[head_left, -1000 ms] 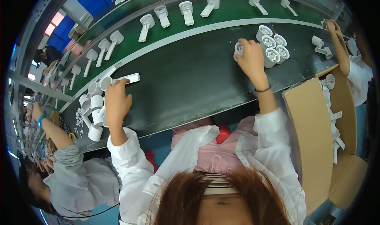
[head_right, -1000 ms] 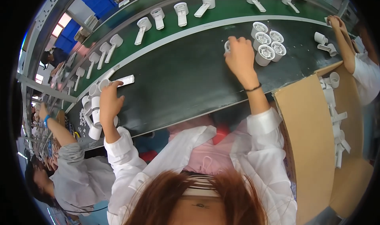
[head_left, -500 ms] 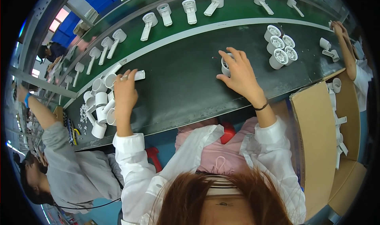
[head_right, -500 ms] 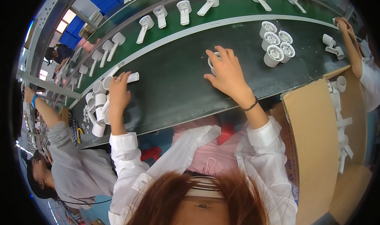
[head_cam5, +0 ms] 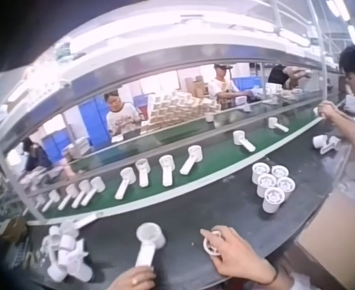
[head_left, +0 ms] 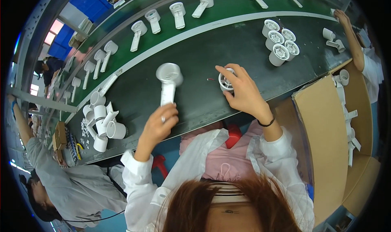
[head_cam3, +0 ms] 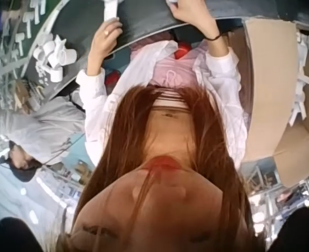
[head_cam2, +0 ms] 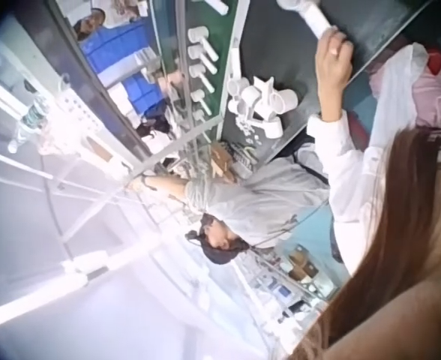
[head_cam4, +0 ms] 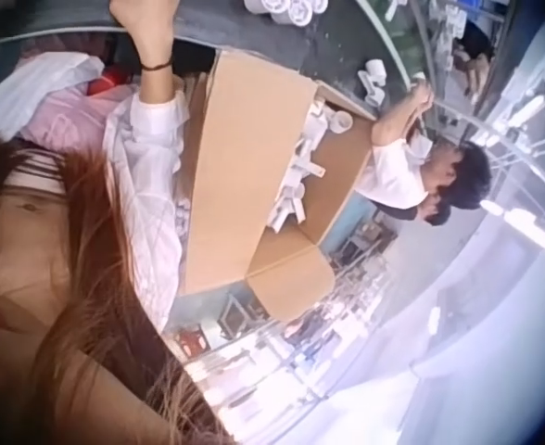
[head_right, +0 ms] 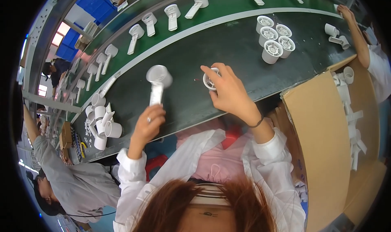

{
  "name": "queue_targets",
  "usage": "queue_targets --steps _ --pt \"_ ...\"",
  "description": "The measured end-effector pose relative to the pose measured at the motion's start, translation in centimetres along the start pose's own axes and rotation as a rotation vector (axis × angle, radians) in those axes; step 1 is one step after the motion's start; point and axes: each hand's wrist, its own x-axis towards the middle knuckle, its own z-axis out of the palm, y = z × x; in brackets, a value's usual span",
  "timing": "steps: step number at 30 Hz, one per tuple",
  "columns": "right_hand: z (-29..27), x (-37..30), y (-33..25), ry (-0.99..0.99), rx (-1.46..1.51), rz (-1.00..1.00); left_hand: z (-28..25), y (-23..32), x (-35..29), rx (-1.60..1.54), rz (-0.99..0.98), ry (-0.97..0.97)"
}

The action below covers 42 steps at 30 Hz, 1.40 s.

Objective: The person assembles portable fans by inserting motor components into plastic fan housings, connecting casing parts together by hand, and placing assembled fan parts onto the conveyor belt.

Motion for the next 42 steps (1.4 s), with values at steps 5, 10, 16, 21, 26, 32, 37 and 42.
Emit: queue_targets --steps 5,10,16,21,26,32,37,42 --pt "-0.6 -1.2 0.3 0.035 0.031 0.054 1.1 1.3 -2.4 -0.065 -0.084 0.096" --pt "-0.1 -1.8 0.4 0.095 0.073 0.036 1.5 0.3 -1.9 0.007 -0.108 0.088" --pt "-0.8 -2.2 -0.2 0.184 0.155 -0.028 2.5 1.5 -0.3 0.143 -0.178 0.163" --pt "-2.0 -3.2 -1.3 0.202 0.167 -0.049 2.4 2.0 1.4 0.212 -0.261 0.058" --pt "-2.4 -4.6 -2.1 0.235 0.215 0.015 2.7 0.5 2.0 0.074 -0.309 0.057" --pt "-3.0 -6.0 -2.2 0.287 0.318 0.096 2.9 0.7 1.9 -0.004 -0.346 0.063" --pt "-3.3 -6.5 -2.2 0.290 0.331 0.084 2.9 1.0 1.8 -0.024 -0.369 0.070" --pt "-3.4 -6.5 -2.5 0.274 0.336 0.087 3.2 1.1 1.7 -0.012 -0.360 0.073"
